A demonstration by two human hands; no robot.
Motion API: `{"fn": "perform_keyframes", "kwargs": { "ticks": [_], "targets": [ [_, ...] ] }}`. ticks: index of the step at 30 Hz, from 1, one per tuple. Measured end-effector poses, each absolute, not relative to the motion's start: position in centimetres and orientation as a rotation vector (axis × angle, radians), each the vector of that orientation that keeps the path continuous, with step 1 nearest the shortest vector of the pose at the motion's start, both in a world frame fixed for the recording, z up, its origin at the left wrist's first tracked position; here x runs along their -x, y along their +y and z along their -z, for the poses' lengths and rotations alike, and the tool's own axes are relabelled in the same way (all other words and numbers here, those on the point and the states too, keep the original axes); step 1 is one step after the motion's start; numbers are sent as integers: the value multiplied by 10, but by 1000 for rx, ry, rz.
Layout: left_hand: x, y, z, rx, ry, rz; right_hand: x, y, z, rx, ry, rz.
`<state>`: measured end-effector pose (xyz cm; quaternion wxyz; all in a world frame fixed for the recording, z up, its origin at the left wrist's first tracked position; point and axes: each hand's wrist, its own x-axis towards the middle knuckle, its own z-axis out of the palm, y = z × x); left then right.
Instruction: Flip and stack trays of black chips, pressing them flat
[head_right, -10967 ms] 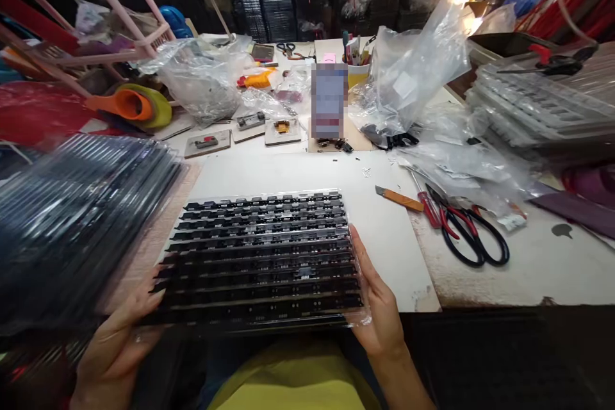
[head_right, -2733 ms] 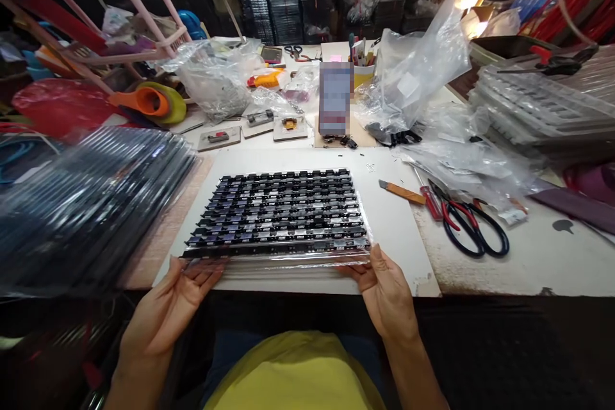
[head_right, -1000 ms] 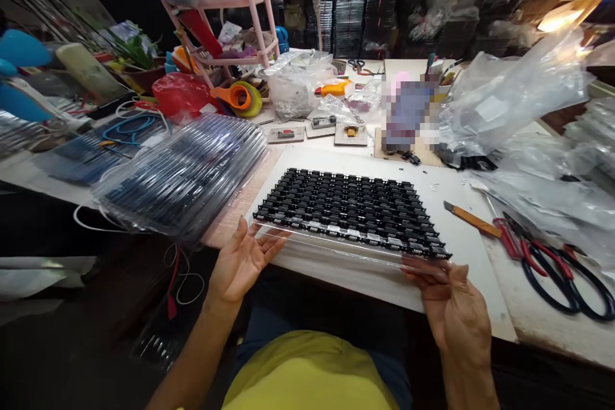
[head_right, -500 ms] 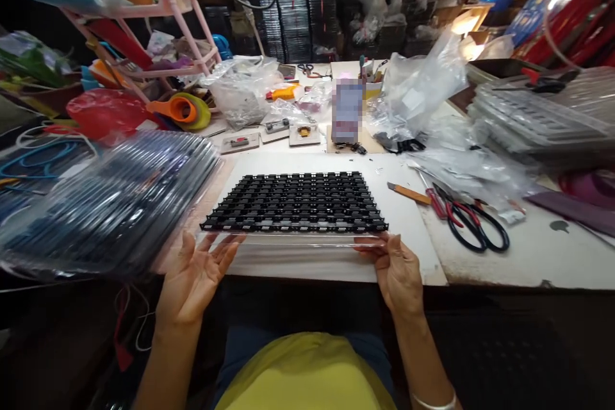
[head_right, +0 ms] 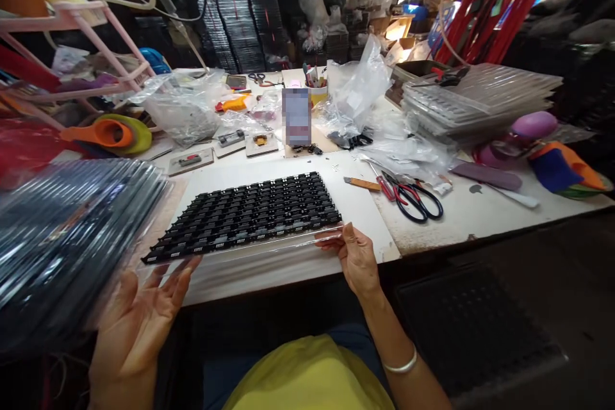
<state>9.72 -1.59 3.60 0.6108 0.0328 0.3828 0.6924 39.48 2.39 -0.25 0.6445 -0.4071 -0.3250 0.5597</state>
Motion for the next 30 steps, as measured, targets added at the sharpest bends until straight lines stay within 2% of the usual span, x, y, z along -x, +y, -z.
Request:
{"fn": "perform_keyframes", "kwargs": {
  "ticks": [10,17,20,24,28,30],
  "targets": [
    [-89,-13,-27,-22,907,-1613,-388,3,-7,968,-682,-1314],
    [-90,-6,-26,-124,913,-1766,-348,-67,16,1057,-831,-1860],
    [-99,-13,-29,-151,1048,-1835,-349,-73,19,1171,-1224,-1918],
    [-129,-46,-21,-257,1094,-1714,-388,-38,-5,1286,-1814,-1505],
    [-166,-79,3,-487,1106,-1611,-415,36,-22,1354,-1695,-720],
    [-171,-86,10,-612,1186,-1595,-415,67,-20,1353,-1768,-684]
  ]
}}
